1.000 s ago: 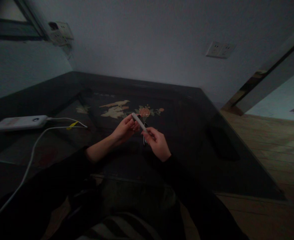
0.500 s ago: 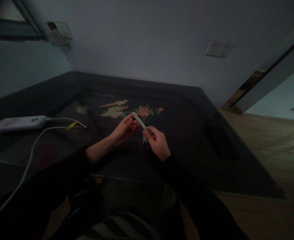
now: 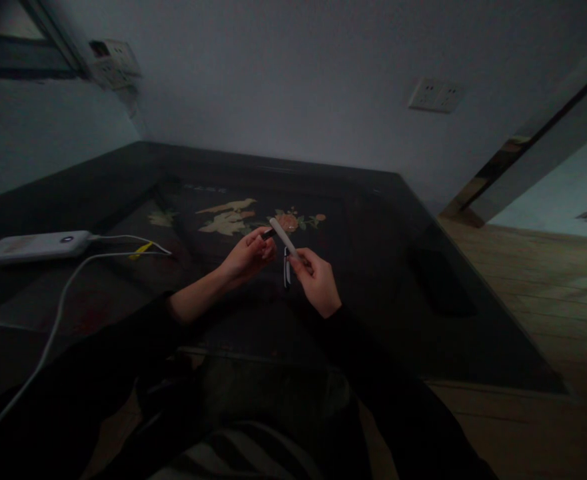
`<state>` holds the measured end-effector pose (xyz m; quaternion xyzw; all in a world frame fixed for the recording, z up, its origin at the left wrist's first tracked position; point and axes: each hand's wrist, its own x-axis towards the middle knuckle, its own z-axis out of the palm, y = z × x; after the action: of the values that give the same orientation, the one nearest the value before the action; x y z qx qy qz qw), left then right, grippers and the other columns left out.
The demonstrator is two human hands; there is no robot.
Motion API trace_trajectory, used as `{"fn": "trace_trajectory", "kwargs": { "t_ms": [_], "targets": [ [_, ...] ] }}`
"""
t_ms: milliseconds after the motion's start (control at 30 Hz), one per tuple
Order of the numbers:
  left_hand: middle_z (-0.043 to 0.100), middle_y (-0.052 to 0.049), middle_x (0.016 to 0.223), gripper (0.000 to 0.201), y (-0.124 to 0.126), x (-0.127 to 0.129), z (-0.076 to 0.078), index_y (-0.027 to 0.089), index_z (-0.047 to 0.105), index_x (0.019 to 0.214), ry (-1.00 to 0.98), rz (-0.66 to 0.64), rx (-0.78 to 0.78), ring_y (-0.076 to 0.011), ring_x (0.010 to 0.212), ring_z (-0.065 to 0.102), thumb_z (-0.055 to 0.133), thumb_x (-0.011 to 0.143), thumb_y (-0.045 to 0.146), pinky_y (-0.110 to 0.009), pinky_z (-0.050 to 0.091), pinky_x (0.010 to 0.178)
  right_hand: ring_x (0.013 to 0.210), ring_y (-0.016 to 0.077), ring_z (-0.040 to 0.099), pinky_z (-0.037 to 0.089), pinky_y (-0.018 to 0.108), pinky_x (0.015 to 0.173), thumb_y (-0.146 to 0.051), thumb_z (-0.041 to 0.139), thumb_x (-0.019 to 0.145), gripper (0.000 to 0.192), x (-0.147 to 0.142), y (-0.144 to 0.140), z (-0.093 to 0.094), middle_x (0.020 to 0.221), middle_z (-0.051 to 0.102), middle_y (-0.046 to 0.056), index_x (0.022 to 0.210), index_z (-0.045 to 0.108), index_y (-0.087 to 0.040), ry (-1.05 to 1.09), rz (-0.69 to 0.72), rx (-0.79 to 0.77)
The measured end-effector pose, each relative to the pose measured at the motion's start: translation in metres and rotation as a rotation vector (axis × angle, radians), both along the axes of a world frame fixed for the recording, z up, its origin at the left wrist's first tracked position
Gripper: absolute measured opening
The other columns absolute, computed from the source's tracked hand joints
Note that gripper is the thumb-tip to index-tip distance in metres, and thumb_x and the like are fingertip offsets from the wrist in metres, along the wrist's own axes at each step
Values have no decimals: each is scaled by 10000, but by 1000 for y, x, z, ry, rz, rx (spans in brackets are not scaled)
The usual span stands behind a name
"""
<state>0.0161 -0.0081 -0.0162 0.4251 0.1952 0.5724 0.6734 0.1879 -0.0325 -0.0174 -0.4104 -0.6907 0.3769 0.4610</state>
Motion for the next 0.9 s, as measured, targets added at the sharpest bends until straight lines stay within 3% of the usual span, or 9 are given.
{"fn": "trace_trajectory", "kwargs": {
  "t_ms": [300,667,900],
  "targets": [
    [470,63,571,482,1,0,-3,155,672,1001,-13,3,-34,-54,525,408,840,630,413,-198,343,541,511,85,395,294,223,464,-482,552,869,351,-3,-9,3,641,500,-17,916,637,-145,18,152,-73],
    [489,75,564,503,2,0,-4,171,619,951,21,22,-1,-54,503,405,839,605,462,-199,332,527,502,97,391,279,232,448,-564,566,834,428,0,0,4,610,497,-12,885,641,-146,7,-1,-57],
    [485,72,565,464,3,0,-5,167,636,931,-1,16,13,-49,505,398,839,616,440,-190,329,515,520,98,416,302,236,469,-542,565,842,411,0,-1,4,651,538,3,896,647,-143,13,9,-30]
  ]
}}
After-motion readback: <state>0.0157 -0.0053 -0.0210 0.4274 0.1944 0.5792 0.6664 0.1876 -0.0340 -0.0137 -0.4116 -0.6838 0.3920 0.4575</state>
